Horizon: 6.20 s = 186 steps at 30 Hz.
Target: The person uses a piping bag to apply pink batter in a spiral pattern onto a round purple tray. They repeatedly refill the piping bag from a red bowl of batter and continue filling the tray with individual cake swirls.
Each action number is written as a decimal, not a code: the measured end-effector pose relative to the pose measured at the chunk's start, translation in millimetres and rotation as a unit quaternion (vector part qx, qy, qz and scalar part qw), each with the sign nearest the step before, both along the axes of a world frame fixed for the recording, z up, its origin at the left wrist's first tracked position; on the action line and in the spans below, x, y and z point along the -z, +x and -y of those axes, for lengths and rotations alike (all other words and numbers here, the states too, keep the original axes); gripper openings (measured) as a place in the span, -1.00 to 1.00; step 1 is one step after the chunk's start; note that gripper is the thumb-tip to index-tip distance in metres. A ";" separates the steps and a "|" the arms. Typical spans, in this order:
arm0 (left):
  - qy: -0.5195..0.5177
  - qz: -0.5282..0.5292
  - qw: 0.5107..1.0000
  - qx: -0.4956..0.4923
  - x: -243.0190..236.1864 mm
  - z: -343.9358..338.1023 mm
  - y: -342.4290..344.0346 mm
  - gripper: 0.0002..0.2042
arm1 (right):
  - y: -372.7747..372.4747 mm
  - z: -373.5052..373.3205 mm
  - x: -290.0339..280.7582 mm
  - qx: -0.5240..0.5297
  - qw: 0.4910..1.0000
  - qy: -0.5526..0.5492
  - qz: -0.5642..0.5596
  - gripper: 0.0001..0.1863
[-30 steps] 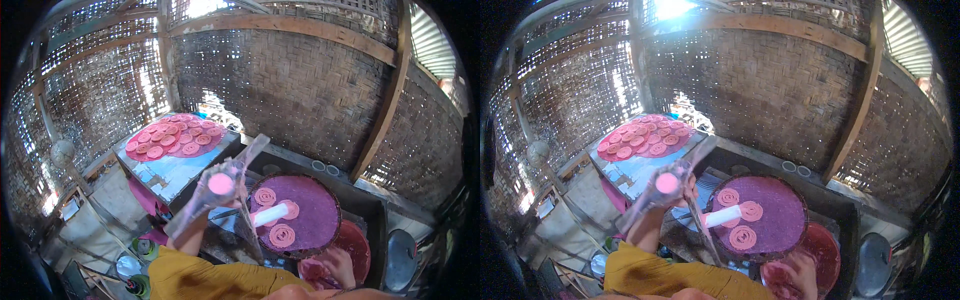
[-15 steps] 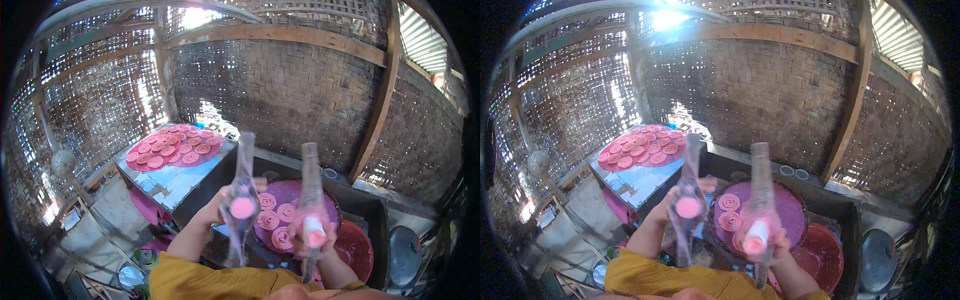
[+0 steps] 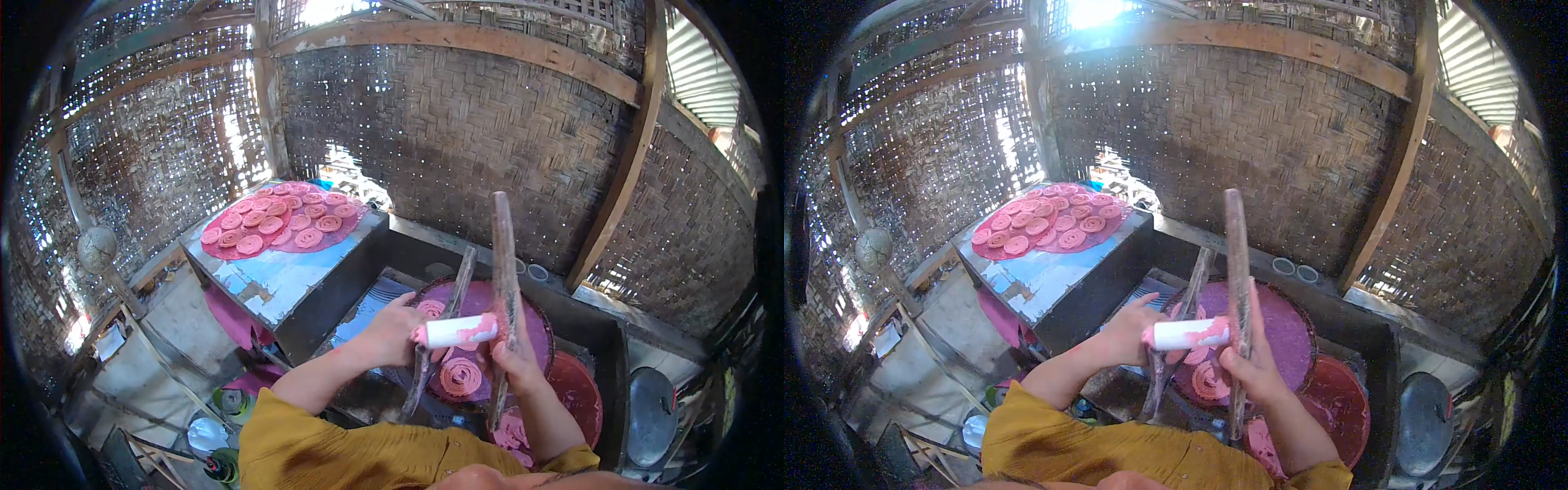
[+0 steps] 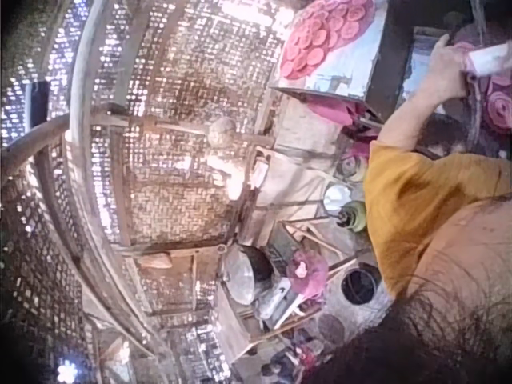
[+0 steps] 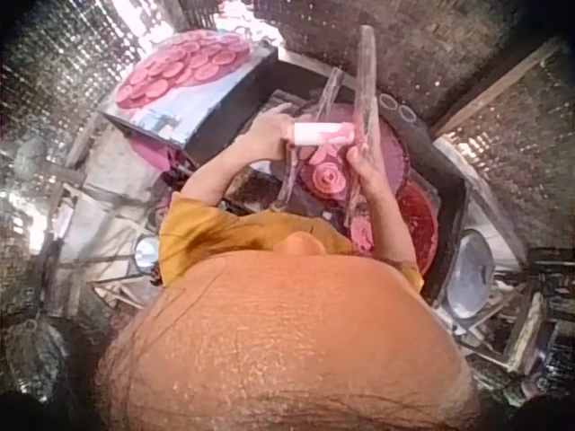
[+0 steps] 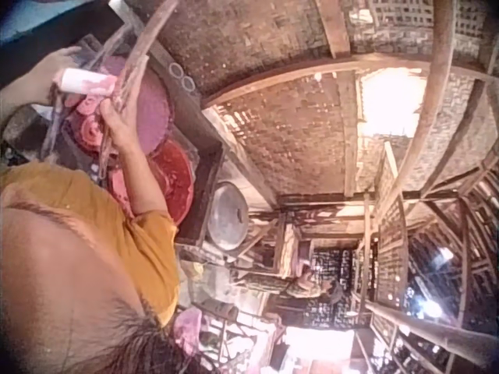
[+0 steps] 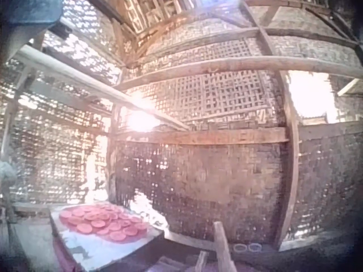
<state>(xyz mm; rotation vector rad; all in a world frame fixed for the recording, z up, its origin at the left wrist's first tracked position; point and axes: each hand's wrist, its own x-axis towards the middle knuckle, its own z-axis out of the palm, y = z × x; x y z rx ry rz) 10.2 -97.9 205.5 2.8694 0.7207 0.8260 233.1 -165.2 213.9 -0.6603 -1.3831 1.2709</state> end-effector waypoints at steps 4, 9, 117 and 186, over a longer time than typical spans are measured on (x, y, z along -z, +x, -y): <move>0.007 -0.040 0.998 -0.053 3.8 -6.3 0.7 -0.58 | -9.2 12.4 -4.5 -0.017 0.997 -0.026 -0.072 -0.09; 0.067 0.071 0.994 -0.040 8.2 -9.9 -0.7 -0.61 | 15.0 12.2 4.6 0.024 0.992 -0.107 -0.062 -0.13; -0.684 0.569 0.234 0.393 45.7 -126.5 104.4 -0.52 | 74.2 10.4 -9.2 -0.015 0.874 -0.435 0.216 -0.07; -0.439 -0.083 0.892 -0.065 123.5 -90.7 108.2 -0.65 | 78.9 28.0 24.4 0.189 0.908 -0.206 0.311 -0.40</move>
